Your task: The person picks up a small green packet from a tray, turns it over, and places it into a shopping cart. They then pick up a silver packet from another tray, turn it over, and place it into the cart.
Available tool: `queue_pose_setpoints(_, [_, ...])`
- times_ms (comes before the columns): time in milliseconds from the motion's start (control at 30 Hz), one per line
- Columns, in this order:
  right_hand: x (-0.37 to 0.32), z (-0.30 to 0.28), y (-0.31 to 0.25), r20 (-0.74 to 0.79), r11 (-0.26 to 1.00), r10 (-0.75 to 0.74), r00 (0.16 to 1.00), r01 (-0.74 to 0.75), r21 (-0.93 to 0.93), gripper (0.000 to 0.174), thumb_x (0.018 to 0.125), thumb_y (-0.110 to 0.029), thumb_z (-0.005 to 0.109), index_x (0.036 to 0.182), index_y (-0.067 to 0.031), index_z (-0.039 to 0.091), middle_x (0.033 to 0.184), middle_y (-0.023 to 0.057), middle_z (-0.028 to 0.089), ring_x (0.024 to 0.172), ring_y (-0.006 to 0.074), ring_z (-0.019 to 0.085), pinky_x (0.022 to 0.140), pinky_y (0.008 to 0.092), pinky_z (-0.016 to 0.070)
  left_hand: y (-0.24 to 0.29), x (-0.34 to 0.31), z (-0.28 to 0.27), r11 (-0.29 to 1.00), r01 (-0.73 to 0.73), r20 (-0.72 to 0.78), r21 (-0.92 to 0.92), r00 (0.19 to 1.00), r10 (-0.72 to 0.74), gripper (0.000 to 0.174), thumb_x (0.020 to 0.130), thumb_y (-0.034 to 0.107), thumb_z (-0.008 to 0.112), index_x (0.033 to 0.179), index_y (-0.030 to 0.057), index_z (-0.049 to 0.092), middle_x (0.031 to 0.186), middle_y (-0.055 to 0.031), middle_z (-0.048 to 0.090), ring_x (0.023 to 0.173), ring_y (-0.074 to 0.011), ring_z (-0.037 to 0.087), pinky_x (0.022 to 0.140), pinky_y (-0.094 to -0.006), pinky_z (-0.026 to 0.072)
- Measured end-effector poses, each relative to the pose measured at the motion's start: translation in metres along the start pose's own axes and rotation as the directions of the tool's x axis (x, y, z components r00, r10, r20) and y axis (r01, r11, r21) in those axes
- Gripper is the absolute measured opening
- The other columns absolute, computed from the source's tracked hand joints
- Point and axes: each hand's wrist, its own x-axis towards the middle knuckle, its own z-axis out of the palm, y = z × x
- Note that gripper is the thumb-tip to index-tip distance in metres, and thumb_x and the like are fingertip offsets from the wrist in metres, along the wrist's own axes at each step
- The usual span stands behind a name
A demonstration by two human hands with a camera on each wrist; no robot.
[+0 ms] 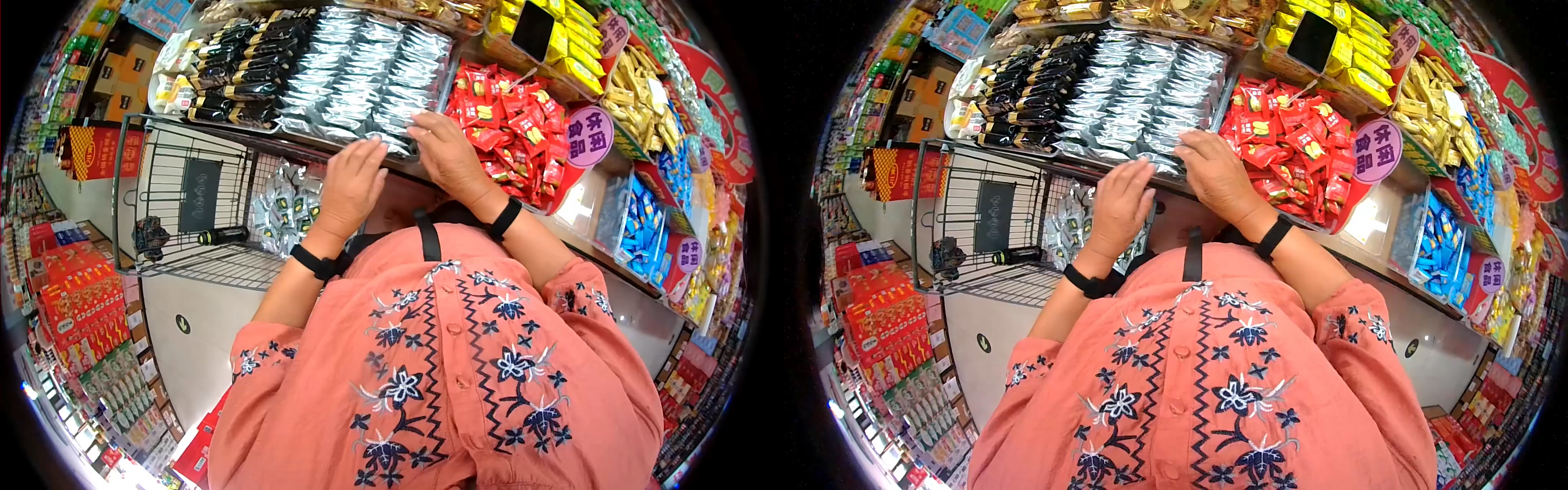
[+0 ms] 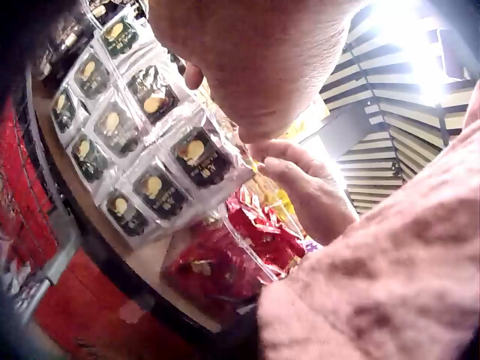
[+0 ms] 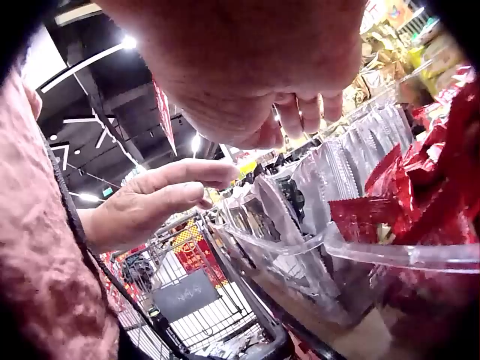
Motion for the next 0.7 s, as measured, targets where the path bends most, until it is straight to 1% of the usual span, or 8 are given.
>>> queue_pose_setpoints(67, [-0.003, -0.001, 0.000, 0.045, 0.999, -0.037, 0.998, 0.037, -0.002, 0.030, 0.081, 0.001, 0.065, 0.111, -0.0014, 0.066, 0.126, 0.0153, 0.061, 0.121, 0.0373, 0.056, 0.105, 0.0467, 0.0452, 0.006, 0.001, 0.007, 0.998, -0.027, 0.014, -0.048, 1.000, 0.028, 0.043, 0.085, 0.009, 0.070, 0.128, 0.0065, 0.063, 0.131, -0.0079, 0.061, 0.119, -0.0294, 0.057, 0.100, -0.0411, 0.0433])
queue_pose_setpoints(100, [-0.004, -0.001, 0.000, 0.066, 0.998, -0.056, 0.996, 0.056, -0.001, 0.030, 0.081, 0.001, 0.065, 0.111, -0.0015, 0.066, 0.126, 0.0151, 0.061, 0.122, 0.0371, 0.056, 0.105, 0.0465, 0.0451, 0.006, 0.001, 0.009, 0.999, -0.029, 0.017, -0.045, 0.999, 0.030, 0.043, 0.085, 0.009, 0.070, 0.127, 0.0063, 0.063, 0.131, -0.0079, 0.061, 0.120, -0.0294, 0.056, 0.100, -0.0411, 0.0434])
queue_pose_setpoints(200, [-0.007, 0.004, -0.004, 0.106, 0.999, -0.033, 0.994, 0.037, -0.031, 0.030, 0.080, -0.002, 0.068, 0.109, -0.0021, 0.067, 0.125, 0.0144, 0.061, 0.122, 0.0362, 0.055, 0.105, 0.0461, 0.0445, 0.007, 0.001, 0.012, 0.999, -0.035, 0.030, -0.036, 0.999, 0.036, 0.042, 0.085, 0.008, 0.070, 0.127, 0.0058, 0.063, 0.130, -0.0081, 0.061, 0.120, -0.0293, 0.056, 0.100, -0.0412, 0.0437])
queue_pose_setpoints(300, [-0.006, 0.005, -0.003, 0.103, 0.998, -0.023, 0.994, 0.028, -0.048, 0.029, 0.079, -0.004, 0.070, 0.109, -0.0025, 0.067, 0.127, 0.0142, 0.061, 0.123, 0.0359, 0.055, 0.105, 0.0461, 0.0440, 0.006, 0.003, 0.012, 0.999, -0.035, 0.035, -0.039, 0.999, 0.037, 0.042, 0.085, 0.007, 0.070, 0.126, 0.0055, 0.063, 0.130, -0.0082, 0.061, 0.120, -0.0295, 0.056, 0.100, -0.0415, 0.0440])
queue_pose_setpoints(400, [-0.004, 0.000, -0.006, 0.069, 0.998, -0.030, 0.997, 0.034, -0.054, 0.027, 0.080, -0.007, 0.072, 0.106, -0.0033, 0.067, 0.119, 0.0130, 0.062, 0.115, 0.0348, 0.057, 0.100, 0.0455, 0.0463, 0.006, 0.002, 0.010, 0.998, -0.009, 0.015, -0.065, 1.000, 0.010, 0.039, 0.086, 0.006, 0.069, 0.125, 0.0051, 0.063, 0.129, -0.0092, 0.061, 0.118, -0.0307, 0.057, 0.099, -0.0423, 0.0447])
queue_pose_setpoints(500, [-0.001, -0.011, -0.012, 0.130, 0.995, 0.087, 0.988, -0.080, -0.059, 0.022, 0.081, -0.012, 0.074, 0.101, -0.0056, 0.065, 0.102, 0.0118, 0.061, 0.099, 0.0335, 0.061, 0.086, 0.0442, 0.0499, -0.001, -0.002, 0.005, 0.993, 0.055, -0.026, -0.103, 0.998, -0.058, 0.036, 0.086, 0.005, 0.068, 0.122, 0.0049, 0.063, 0.125, -0.0108, 0.062, 0.114, -0.0322, 0.059, 0.097, -0.0432, 0.0461])
queue_pose_setpoints(600, [-0.005, -0.008, -0.012, 0.181, 0.990, 0.139, 0.974, -0.134, -0.039, 0.019, 0.083, -0.015, 0.074, 0.097, -0.0082, 0.063, 0.089, 0.0103, 0.056, 0.086, 0.0324, 0.062, 0.072, 0.0438, 0.0501, -0.013, -0.007, 0.004, 0.985, 0.097, -0.066, -0.146, 0.992, -0.107, 0.032, 0.086, 0.003, 0.067, 0.118, 0.0046, 0.063, 0.116, -0.0127, 0.063, 0.107, -0.0346, 0.060, 0.092, -0.0439, 0.0485])
queue_pose_setpoints(700, [-0.008, 0.002, -0.010, 0.162, 0.992, 0.126, 0.979, -0.120, -0.046, 0.016, 0.085, -0.016, 0.073, 0.095, -0.0097, 0.062, 0.086, 0.0096, 0.056, 0.081, 0.0322, 0.063, 0.065, 0.0439, 0.0500, -0.013, -0.010, 0.004, 0.976, 0.113, -0.081, -0.184, 0.988, -0.130, 0.030, 0.087, 0.004, 0.066, 0.117, 0.0041, 0.064, 0.112, -0.0134, 0.063, 0.104, -0.0353, 0.060, 0.090, -0.0438, 0.0495])
